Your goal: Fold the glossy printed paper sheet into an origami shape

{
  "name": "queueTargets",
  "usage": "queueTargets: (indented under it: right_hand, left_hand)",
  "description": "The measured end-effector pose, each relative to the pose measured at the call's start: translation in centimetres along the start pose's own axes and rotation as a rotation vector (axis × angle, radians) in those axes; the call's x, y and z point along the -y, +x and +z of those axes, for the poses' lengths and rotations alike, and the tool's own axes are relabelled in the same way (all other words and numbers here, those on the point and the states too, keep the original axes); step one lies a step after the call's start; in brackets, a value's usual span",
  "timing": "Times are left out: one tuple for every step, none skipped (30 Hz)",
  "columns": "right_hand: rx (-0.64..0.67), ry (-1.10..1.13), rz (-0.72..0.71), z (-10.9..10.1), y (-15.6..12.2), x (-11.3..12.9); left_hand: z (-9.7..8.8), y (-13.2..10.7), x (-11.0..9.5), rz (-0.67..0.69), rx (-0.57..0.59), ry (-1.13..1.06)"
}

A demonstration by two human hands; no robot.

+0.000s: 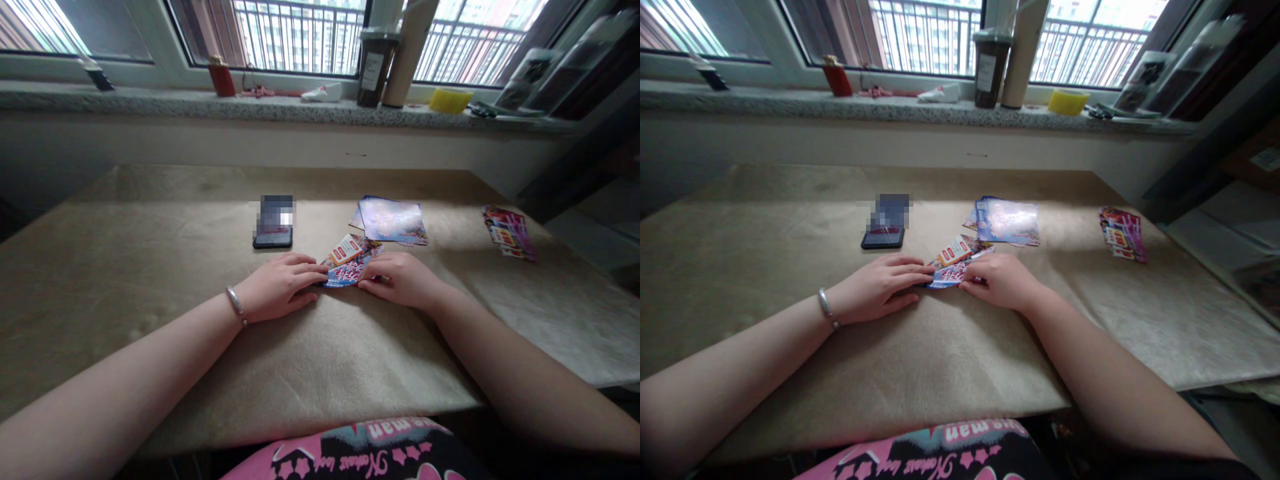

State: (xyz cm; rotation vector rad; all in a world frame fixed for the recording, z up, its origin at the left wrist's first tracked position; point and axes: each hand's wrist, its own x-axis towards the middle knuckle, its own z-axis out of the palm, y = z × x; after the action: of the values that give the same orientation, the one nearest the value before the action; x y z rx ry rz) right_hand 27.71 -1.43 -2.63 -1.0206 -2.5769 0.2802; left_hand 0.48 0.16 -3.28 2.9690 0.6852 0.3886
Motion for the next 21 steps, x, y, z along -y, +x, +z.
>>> queueTargets:
  right_hand:
    - [-0.006,0.009,0.019,0.0,-0.1,-0.2]
    - [-0.011,0.018,0.038,0.0,-0.1,-0.3]
    - [-0.015,0.027,0.058,0.0,-0.2,-0.5]
    - [-0.017,0.041,0.081,0.0,-0.2,-0.6]
    - [-0.017,0.061,0.109,0.0,-0.3,-0.8]
    - [-0.015,0.09,0.139,0.0,-0.3,-0.9]
    - [-0.01,0.124,0.169,0.0,-0.4,-1.0]
    - [-0.003,0.16,0.197,0.0,-0.4,-1.1]
    - [0.007,0.196,0.222,0.0,-0.5,-1.2]
    - [0.015,0.23,0.246,0.0,-0.5,-1.3]
    - [0.021,0.259,0.271,0.0,-0.5,-1.4]
    - [0.022,0.282,0.298,0.1,-0.5,-1.5]
    - [0.019,0.297,0.328,0.2,-0.4,-1.6]
    - [0.012,0.303,0.358,0.3,-0.3,-1.7]
    - [0.004,0.299,0.381,0.4,-0.3,-1.7]
    - [-0.006,0.286,0.396,0.5,-0.2,-1.8]
    - [-0.016,0.266,0.404,0.6,-0.1,-1.9]
    - [-0.025,0.244,0.404,0.8,0.0,-1.9]
    - [-0.031,0.22,0.399,0.9,0.0,-1.9]
    - [-0.033,0.194,0.395,1.0,0.1,-1.9]
    - [-0.032,0.163,0.395,1.0,0.2,-1.9]
  left_hand:
    - [0.0,0.0,-0.1,0.004,0.003,0.002]
    - [0.0,0.0,-0.1,0.007,0.005,0.008]
    - [0.1,0.0,-0.2,0.008,0.008,0.016]
    - [0.1,0.0,-0.2,0.006,0.013,0.023]
    - [0.1,0.0,-0.3,0.006,0.021,0.025]
    - [0.1,0.0,-0.3,0.007,0.026,0.021]
    - [0.1,0.0,-0.3,0.01,0.029,0.011]
    - [0.1,0.0,-0.3,0.015,0.024,-0.003]
    - [0.1,-0.1,-0.3,0.018,0.016,-0.02]
    - [0.1,-0.1,-0.3,0.016,0.007,-0.033]
    - [0.0,-0.1,-0.3,0.011,-0.002,-0.041]
    - [0.0,-0.2,-0.3,0.002,-0.007,-0.044]
    - [0.0,-0.2,-0.3,-0.007,-0.006,-0.045]
    - [0.0,-0.2,-0.3,-0.017,-0.002,-0.044]
    - [-0.1,-0.2,-0.3,-0.024,0.002,-0.041]
    - [-0.1,-0.2,-0.4,-0.026,0.004,-0.038]
    - [-0.1,-0.3,-0.4,-0.021,0.005,-0.034]
    - [-0.1,-0.3,-0.4,-0.013,0.002,-0.026]
    - [-0.1,-0.2,-0.5,0.001,-0.006,-0.014]
    - [-0.1,-0.2,-0.5,0.016,-0.014,-0.002]
    - [0.0,-0.2,-0.4,0.029,-0.02,0.011]
